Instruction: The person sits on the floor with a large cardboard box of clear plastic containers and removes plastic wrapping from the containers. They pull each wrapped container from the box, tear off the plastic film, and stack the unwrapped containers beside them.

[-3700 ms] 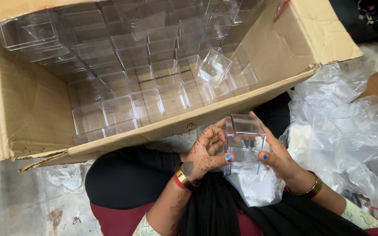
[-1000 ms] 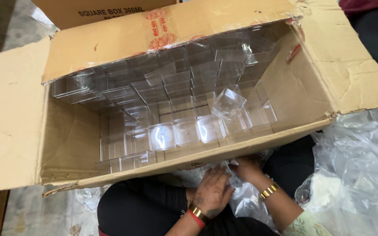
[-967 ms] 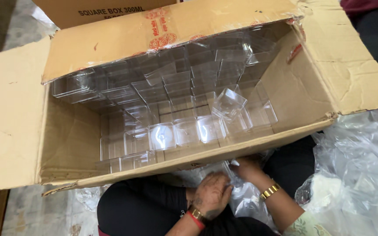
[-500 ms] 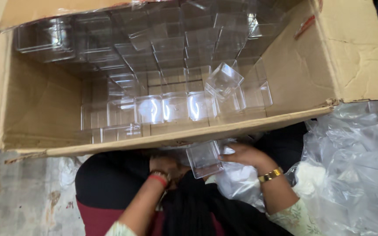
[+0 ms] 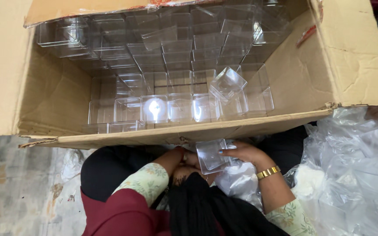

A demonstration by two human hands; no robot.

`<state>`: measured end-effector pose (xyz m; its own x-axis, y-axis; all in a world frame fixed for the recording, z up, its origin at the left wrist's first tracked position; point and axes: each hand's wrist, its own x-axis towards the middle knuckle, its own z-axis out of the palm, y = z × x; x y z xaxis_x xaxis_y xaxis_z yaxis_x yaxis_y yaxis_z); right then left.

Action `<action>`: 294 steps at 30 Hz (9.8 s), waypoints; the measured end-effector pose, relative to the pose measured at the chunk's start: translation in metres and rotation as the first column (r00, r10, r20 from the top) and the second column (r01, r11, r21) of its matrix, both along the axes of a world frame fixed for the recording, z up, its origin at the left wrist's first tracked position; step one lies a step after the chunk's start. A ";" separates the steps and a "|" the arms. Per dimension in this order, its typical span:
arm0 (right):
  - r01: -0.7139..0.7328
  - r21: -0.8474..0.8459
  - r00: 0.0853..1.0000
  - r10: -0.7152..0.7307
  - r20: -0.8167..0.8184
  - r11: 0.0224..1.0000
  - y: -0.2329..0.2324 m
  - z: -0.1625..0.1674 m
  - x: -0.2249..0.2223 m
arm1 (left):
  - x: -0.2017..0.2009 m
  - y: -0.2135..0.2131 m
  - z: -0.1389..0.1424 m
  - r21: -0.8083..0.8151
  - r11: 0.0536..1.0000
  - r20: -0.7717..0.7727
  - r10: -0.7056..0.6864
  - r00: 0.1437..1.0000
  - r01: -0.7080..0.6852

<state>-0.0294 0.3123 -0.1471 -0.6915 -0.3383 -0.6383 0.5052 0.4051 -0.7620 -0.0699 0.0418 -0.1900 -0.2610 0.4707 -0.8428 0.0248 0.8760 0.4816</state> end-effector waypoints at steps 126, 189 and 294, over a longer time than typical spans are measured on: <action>-0.007 0.110 0.963 0.036 -0.267 0.994 -0.004 0.015 0.013 | -0.130 0.069 0.109 -0.026 0.979 -0.734 -0.155 0.662 0.201; -0.003 0.080 1.000 0.005 -0.029 0.997 0.032 -0.034 0.004 | 0.127 0.018 0.108 0.387 -0.357 0.604 0.795 -0.059 -0.850; -0.152 0.067 0.770 0.161 -0.617 0.986 -0.012 -0.116 0.031 | -0.105 0.182 0.047 0.168 0.794 -0.837 -0.197 0.510 0.584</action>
